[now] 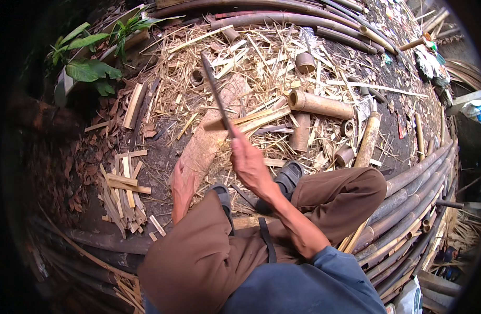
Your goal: The person sits on the ground and uses a machete to split bamboo strips into smaller pieces. They repeatedly position the bamboo on a wooden block, strike it with the machete, and separate the resulting pieces.
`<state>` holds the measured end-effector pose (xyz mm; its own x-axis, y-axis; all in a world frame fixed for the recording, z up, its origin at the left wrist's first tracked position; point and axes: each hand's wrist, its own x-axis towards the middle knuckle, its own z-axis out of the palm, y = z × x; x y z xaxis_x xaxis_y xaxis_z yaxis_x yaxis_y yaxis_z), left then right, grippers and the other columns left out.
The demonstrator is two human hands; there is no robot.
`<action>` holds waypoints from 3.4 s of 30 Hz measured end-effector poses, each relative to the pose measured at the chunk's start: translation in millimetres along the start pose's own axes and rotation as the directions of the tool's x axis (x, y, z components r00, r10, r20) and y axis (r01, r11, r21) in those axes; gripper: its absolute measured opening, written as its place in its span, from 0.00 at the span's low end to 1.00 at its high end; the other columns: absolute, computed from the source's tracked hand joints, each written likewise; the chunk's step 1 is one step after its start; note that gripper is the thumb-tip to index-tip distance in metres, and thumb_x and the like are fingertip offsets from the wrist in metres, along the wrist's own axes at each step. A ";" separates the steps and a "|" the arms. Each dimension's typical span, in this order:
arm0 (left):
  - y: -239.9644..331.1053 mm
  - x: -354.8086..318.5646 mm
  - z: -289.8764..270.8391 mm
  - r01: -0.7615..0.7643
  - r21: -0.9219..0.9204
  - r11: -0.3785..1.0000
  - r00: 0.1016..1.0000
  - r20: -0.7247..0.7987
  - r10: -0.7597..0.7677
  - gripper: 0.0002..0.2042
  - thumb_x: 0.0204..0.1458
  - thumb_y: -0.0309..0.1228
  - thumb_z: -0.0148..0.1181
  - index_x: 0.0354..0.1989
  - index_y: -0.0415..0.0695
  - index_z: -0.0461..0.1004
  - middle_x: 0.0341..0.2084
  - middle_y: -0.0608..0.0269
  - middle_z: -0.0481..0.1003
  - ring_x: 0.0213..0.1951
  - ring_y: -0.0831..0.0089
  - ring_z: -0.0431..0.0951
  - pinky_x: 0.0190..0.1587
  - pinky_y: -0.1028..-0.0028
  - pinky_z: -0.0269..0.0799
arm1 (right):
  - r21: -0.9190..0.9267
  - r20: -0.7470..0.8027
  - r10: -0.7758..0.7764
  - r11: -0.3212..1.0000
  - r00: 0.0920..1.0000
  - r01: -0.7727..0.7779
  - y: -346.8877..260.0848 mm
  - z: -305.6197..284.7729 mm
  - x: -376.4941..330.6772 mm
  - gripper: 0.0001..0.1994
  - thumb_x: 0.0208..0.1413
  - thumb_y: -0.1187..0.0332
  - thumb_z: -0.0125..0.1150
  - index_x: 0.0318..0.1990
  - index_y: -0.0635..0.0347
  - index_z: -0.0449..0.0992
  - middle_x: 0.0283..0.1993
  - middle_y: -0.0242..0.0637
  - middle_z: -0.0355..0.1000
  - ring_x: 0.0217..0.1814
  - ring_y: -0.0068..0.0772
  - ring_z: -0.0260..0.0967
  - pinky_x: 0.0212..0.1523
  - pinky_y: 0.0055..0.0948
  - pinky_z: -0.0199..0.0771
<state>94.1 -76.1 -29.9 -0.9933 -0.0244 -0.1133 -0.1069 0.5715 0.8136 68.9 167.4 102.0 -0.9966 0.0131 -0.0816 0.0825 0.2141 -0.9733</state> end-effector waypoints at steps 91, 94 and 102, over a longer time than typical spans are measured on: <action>24.5 59.5 5.5 0.106 -0.240 0.965 0.922 -0.338 -0.186 0.16 0.63 0.34 0.41 0.46 0.29 0.63 0.39 0.43 0.73 0.36 0.56 0.81 0.37 0.66 0.82 | -0.139 0.192 0.070 0.989 0.979 -0.043 92.0 55.6 -61.8 0.18 0.65 0.55 0.48 0.58 0.51 0.65 0.25 0.56 0.71 0.28 0.60 0.71 0.31 0.51 0.69; 37.7 65.4 19.9 0.162 -0.182 0.970 0.966 -0.172 -0.193 0.21 0.65 0.37 0.35 0.45 0.26 0.66 0.37 0.40 0.74 0.37 0.51 0.81 0.39 0.64 0.82 | -0.149 0.172 0.077 0.987 0.982 -0.052 106.0 61.0 -54.9 0.16 0.65 0.55 0.48 0.49 0.57 0.68 0.25 0.57 0.71 0.28 0.60 0.71 0.30 0.50 0.69; 39.0 45.7 21.4 0.135 -0.374 0.917 0.945 -0.230 -0.233 0.22 0.66 0.35 0.34 0.43 0.21 0.65 0.37 0.36 0.75 0.39 0.49 0.82 0.40 0.63 0.82 | -0.258 0.166 0.072 0.966 0.983 -0.027 129.5 65.2 -46.5 0.17 0.64 0.52 0.49 0.38 0.59 0.67 0.21 0.59 0.69 0.29 0.68 0.70 0.29 0.57 0.68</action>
<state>45.4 -37.3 -15.6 -0.9239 -0.3448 -0.1657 -0.2492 0.2138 0.9446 126.2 130.8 -34.2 -0.9734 -0.1342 -0.1857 0.1051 0.4586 -0.8824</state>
